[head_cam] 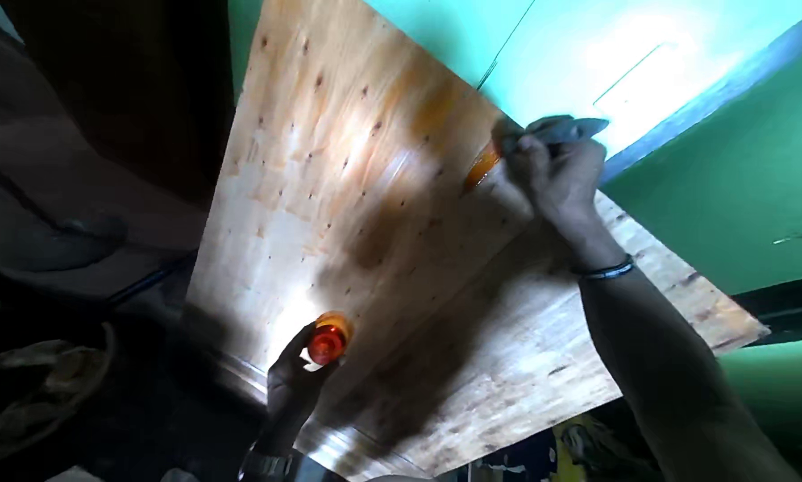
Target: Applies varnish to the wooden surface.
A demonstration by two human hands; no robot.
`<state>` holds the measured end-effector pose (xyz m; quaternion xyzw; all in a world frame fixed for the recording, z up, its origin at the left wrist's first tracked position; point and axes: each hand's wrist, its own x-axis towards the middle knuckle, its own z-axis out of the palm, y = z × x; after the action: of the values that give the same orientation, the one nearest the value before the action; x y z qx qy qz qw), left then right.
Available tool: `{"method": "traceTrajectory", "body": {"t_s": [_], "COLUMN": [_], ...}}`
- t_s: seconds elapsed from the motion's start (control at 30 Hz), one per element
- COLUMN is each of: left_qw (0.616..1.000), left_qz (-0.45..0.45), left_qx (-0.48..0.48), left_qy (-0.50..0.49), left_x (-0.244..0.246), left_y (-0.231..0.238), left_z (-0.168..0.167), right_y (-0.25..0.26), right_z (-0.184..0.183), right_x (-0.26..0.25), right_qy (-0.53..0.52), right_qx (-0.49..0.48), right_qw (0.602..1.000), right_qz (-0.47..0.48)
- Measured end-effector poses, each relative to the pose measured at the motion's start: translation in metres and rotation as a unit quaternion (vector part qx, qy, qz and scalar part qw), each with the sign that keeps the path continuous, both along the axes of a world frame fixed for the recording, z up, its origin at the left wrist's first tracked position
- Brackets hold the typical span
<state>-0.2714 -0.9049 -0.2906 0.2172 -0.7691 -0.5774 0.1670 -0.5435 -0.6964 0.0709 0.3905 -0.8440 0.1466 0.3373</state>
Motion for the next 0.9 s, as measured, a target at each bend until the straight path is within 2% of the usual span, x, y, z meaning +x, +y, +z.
{"method": "traceTrajectory", "body": {"t_s": [0.07, 0.13, 0.2, 0.27, 0.33, 0.37, 0.4, 0.47, 0.53, 0.6, 0.67, 0.7, 0.77, 0.83, 0.9], "left_qw": [1.000, 0.999, 0.996, 0.995, 0.994, 0.994, 0.993, 0.994, 0.995, 0.996, 0.996, 0.994, 0.993, 0.994, 0.993], "left_qz": [0.017, 0.031, 0.044, 0.046, 0.037, 0.031, 0.029, 0.020, 0.019, 0.016, 0.014, 0.013, 0.014, 0.017, 0.020], "left_qx": [0.006, -0.001, -0.006, -0.009, -0.018, -0.018, -0.019, -0.012, -0.007, -0.013, -0.020, -0.018, -0.008, -0.004, -0.001], "left_qy": [-0.021, -0.044, -0.076, -0.088, -0.097, -0.106, -0.111, -0.109, -0.101, -0.083, -0.091, -0.103, -0.120, -0.112, -0.115], "left_x": [0.019, 0.036, 0.050, 0.062, 0.072, 0.076, 0.078, 0.084, 0.087, 0.090, 0.092, 0.092, 0.094, 0.098, 0.102], "left_y": [-0.005, -0.010, -0.014, -0.020, -0.026, -0.030, -0.032, -0.036, -0.039, -0.041, -0.040, -0.039, -0.038, -0.036, -0.034], "left_z": [-0.014, -0.025, -0.032, -0.030, -0.025, -0.023, -0.021, -0.017, -0.018, -0.018, -0.017, -0.015, -0.015, -0.021, -0.024], "right_y": [-0.007, -0.011, -0.017, -0.032, -0.040, -0.045, -0.050, -0.047, -0.033, -0.021, -0.023, -0.021, -0.014, 0.000, 0.008], "right_z": [0.013, -0.009, -0.072, -0.149, -0.196, -0.195, -0.178, -0.124, -0.060, -0.014, 0.021, 0.031, 0.034, 0.012, -0.026], "right_x": [0.000, 0.027, 0.059, 0.082, 0.090, 0.088, 0.084, 0.068, 0.055, 0.026, -0.001, -0.004, 0.013, 0.032, 0.042], "right_qy": [0.060, 0.025, -0.089, -0.201, -0.213, -0.222, -0.258, -0.267, -0.181, -0.062, 0.015, 0.039, 0.056, 0.066, 0.051], "right_qx": [0.040, 0.143, 0.211, 0.249, 0.259, 0.259, 0.255, 0.200, 0.164, 0.088, 0.021, 0.017, 0.068, 0.144, 0.191], "right_qw": [0.997, 0.986, 0.964, 0.943, 0.942, 0.940, 0.931, 0.939, 0.966, 0.993, 0.999, 0.999, 0.995, 0.983, 0.972], "right_qz": [-0.008, -0.084, -0.133, -0.091, -0.016, -0.013, -0.041, -0.088, -0.089, -0.057, -0.032, -0.021, -0.050, -0.096, -0.131]}}
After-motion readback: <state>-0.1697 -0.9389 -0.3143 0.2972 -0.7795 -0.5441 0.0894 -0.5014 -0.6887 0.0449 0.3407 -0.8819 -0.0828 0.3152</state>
